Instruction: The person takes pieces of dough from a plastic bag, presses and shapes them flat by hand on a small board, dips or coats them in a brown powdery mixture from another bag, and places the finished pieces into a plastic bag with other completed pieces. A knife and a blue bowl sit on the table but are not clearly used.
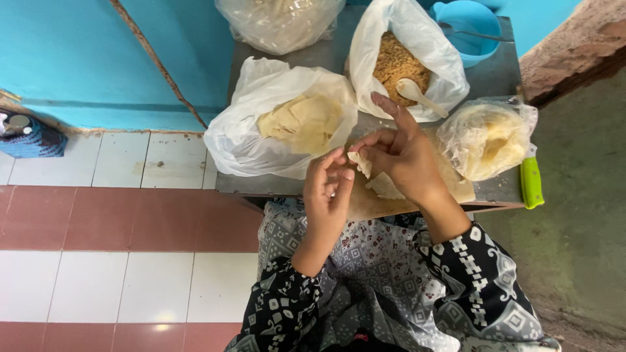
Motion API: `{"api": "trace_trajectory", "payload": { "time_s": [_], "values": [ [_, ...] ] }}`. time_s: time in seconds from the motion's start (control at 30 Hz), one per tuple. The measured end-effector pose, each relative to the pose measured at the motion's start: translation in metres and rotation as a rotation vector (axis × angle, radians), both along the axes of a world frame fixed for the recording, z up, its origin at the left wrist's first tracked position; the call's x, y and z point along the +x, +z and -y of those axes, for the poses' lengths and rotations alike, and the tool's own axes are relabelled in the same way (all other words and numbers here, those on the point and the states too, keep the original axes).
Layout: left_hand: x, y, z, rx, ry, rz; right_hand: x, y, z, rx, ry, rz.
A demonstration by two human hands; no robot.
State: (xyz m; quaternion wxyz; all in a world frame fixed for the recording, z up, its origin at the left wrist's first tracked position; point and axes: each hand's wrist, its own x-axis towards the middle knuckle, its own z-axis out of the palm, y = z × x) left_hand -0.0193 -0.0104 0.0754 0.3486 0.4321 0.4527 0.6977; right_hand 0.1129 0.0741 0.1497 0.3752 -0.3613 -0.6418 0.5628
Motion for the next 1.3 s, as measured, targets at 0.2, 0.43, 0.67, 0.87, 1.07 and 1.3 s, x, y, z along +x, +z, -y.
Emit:
{"api": "trace_trajectory", "payload": {
  "time_s": [0.2, 0.43, 0.67, 0.87, 1.07, 1.3],
  "values": [
    [0.018, 0.007, 0.005, 0.035, -0.05, -0.219, 0.047, -0.01, 0.033, -0.089, -0.073, 0.016],
    [0.049, -0.009, 0.007, -0.065, -0.119, -0.094, 0.081, -0.025, 0.057, -0.18, -0.049, -0.236],
    [0.057, -0.01, 0.007, -0.08, -0.178, -0.096, 0.091, -0.036, 0.069, -0.13, -0.216, -0.235],
    [0.049, 0.001, 0.011, -0.048, -0.18, -0.247, 0.097, -0.048, 0.062, -0.268, -0.356, -0.281],
    [0.033, 0.009, 0.009, 0.104, -0.008, -0.497, 0.099, -0.053, 0.058, -0.074, -0.5, -0.104],
    [0.016, 0.004, 0.008, 0.047, 0.075, -0.6, 0.086, -0.066, 0.056, 0.876, -0.251, 0.785]
  ]
}}
